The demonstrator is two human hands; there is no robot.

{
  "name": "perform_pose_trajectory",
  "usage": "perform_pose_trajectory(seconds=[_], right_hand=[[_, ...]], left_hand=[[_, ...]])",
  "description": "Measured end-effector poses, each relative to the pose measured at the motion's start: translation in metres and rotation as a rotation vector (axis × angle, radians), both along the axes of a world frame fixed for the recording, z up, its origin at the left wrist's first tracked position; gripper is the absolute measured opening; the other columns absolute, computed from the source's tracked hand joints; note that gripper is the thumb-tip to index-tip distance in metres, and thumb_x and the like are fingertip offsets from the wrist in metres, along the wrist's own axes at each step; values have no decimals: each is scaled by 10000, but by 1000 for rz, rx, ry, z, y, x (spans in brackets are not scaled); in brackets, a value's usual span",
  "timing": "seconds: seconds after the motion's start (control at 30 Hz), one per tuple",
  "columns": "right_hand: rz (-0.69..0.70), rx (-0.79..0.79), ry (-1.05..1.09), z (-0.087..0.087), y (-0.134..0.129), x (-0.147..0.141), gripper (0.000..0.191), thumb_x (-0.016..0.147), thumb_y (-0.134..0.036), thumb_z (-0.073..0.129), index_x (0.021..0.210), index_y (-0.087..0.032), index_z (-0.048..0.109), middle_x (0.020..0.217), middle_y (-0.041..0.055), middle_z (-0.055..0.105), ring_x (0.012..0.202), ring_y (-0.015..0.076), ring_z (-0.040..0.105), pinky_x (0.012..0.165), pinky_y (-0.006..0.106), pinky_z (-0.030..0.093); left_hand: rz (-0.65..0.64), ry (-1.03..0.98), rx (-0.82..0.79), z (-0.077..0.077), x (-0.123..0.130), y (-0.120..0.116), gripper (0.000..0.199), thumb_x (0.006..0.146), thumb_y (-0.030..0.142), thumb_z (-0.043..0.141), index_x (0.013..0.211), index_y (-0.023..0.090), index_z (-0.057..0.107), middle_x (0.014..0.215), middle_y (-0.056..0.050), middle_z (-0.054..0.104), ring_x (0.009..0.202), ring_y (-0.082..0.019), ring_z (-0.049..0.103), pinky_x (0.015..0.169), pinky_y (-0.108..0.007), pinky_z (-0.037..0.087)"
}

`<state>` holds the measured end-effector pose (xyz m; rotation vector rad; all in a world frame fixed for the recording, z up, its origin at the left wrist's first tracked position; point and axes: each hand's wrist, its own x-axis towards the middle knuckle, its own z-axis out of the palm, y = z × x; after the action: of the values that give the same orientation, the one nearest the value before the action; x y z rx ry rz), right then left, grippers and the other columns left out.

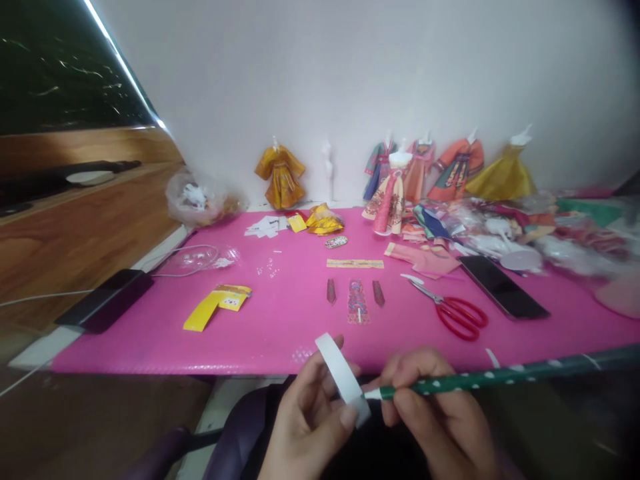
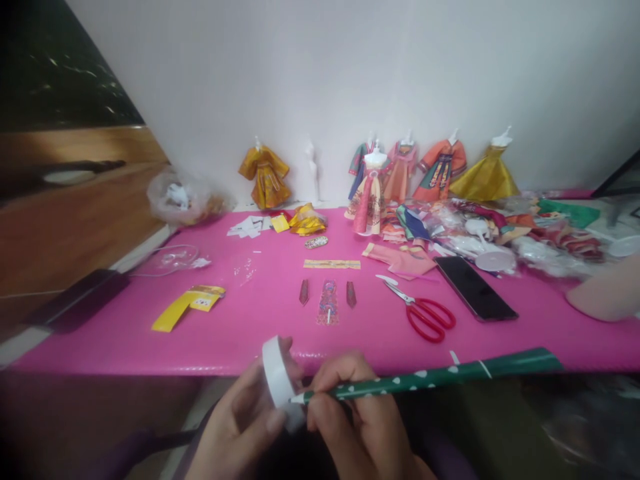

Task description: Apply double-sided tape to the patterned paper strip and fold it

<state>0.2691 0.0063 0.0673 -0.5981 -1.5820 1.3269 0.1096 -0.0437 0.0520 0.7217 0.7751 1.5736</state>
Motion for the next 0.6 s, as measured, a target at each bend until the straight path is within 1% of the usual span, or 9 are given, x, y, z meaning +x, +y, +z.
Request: perform_pose_trajectory(seconds=[0.07,0.13,0.23,0.37,0.47,0.6], right_hand=[[-77,18,-49,1,-6,-2,201,1039,-398,491,910,-260,559,711,-2,553,675,165,569,639,277,488],[-117,39,-87,3,-9,-3,236,1039,-416,479,886,-255,555,708,3,544,656,169,558,622,285,474],[-113,88,-94,7,-11,-3,271,1050,-423,451,865,-249,543,708,-1,553,597,149,538,578,270,453],[-133,144,-130,13,-9,-1,253,1051,-418,459,884,-252,552,726,-1,568,619,146,569,582,257,469],[-108,223,-137,14,-6,2,204,1055,-350,458,897,-254,545,733,-6,580,626,138,583,588,245,485],[-36,326,-192,14,1,7,95,1020,-206,488,953,-263,524,763,-14,595,652,136,615,595,236,509]], left_hand=[[5,14,-2,-1,-1,-1,505,810,194,838,1276,338,708,1047,-41,785,950,-198,736,849,-266,576],[10,20,-18,-1,-3,-3,503,804,207,845,1269,344,712,1029,-38,788,962,-200,731,860,-268,569],[11,22,-47,4,-3,-5,473,788,219,859,1227,350,739,1018,-35,792,964,-196,727,882,-271,558],[-8,15,-47,16,1,-3,428,772,232,872,1170,351,770,1028,-31,792,961,-181,724,860,-233,544],[-36,5,-34,22,3,-2,413,766,248,878,1153,353,778,1004,-23,789,951,-170,720,830,-205,529],[-45,7,-56,23,2,-4,450,765,251,881,1186,355,761,986,-16,777,918,-159,711,825,-214,530]])
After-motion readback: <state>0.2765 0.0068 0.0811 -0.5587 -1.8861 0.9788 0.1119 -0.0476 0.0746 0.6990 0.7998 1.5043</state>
